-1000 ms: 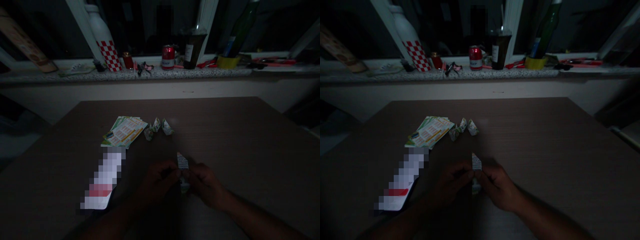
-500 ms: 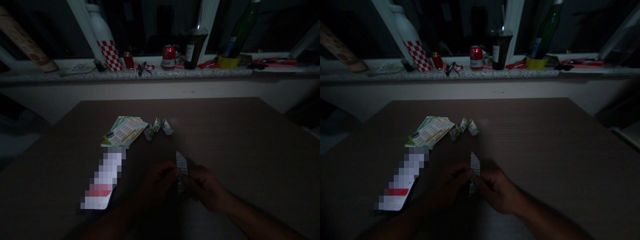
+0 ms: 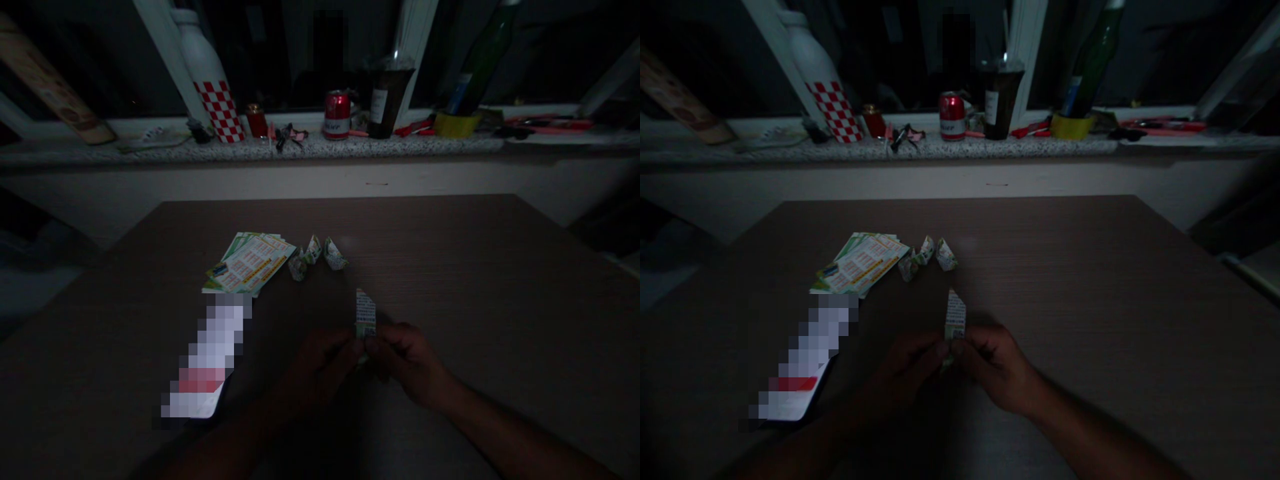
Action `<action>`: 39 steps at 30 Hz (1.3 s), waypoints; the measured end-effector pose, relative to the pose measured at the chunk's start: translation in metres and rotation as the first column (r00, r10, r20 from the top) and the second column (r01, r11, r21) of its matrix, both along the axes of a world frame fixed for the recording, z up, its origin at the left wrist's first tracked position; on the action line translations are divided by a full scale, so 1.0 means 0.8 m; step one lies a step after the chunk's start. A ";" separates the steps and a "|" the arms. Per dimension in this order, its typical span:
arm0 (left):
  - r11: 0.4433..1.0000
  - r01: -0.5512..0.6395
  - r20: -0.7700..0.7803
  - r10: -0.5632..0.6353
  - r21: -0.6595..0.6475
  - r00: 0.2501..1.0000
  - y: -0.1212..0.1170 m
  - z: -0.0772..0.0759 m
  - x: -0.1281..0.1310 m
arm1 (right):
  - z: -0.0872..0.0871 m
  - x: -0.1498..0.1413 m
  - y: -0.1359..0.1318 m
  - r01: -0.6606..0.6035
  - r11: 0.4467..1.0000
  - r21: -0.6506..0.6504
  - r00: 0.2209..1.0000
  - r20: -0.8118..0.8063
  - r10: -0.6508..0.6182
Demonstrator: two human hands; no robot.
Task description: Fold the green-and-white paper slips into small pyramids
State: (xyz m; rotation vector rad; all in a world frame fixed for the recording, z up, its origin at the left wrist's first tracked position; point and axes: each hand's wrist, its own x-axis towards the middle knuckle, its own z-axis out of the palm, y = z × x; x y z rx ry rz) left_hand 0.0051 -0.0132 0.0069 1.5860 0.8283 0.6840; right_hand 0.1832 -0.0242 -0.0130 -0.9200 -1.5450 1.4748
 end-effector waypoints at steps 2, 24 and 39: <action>1.000 0.004 0.007 -0.004 0.021 1.000 0.001 0.002 0.000 | -0.002 0.000 0.000 0.020 1.000 -0.010 1.000 -0.001 -0.020; 0.971 0.036 0.021 -0.032 -0.235 0.999 0.003 -0.003 -0.003 | 0.003 0.001 0.001 0.082 0.989 0.119 0.991 0.093 -0.094; 1.000 -0.004 -0.024 0.004 0.002 1.000 0.001 -0.002 -0.002 | 0.003 0.002 0.002 0.008 0.999 0.037 1.000 0.019 -0.009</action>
